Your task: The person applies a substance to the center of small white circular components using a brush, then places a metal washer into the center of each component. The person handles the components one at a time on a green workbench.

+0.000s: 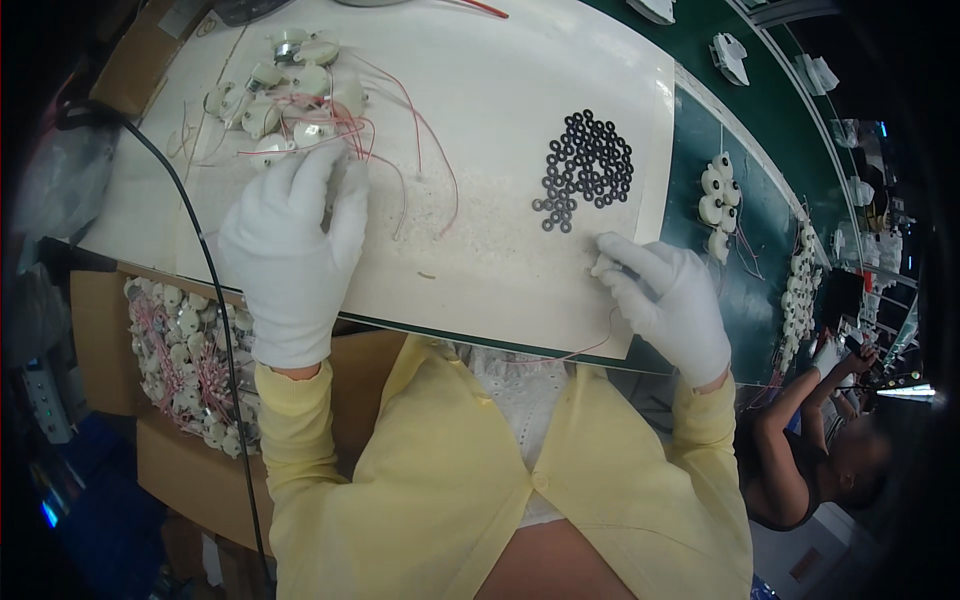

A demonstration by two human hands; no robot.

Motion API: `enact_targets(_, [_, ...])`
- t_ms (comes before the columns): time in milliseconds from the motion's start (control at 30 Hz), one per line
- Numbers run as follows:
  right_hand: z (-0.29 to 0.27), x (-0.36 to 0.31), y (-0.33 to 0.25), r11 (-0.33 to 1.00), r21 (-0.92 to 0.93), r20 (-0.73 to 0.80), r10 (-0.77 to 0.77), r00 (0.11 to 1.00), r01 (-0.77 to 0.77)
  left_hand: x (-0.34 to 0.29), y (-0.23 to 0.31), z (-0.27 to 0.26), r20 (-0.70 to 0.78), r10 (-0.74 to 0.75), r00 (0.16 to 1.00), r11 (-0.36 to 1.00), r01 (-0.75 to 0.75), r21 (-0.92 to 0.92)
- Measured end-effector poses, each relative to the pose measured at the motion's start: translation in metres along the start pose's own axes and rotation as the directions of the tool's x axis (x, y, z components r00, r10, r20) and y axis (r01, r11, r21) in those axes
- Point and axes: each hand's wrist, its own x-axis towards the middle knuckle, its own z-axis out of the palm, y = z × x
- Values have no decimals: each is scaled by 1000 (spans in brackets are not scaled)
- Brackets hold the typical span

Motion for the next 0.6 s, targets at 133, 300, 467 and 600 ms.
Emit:
enact_targets(133, [6, 3, 7, 974, 223, -11, 38, 999, -34, 2, 11, 2, 49, 95, 994, 994, -92, -63])
enact_targets(300, [6, 1, 10, 846, 498, 10, 211, 977, -188, -11, 24, -1, 194, 183, 964, 966, -139, -219])
enact_targets(467, [8, 1, 4, 658, 694, 43, 367, 929, -292, -21, 26, -1, 116, 131, 985, 967, -101, -233])
enact_targets(600, [11, 3, 1, 597, 731, 32, 452, 891, -329, -26, 21, 8, 79, 106, 991, 975, -88, -204])
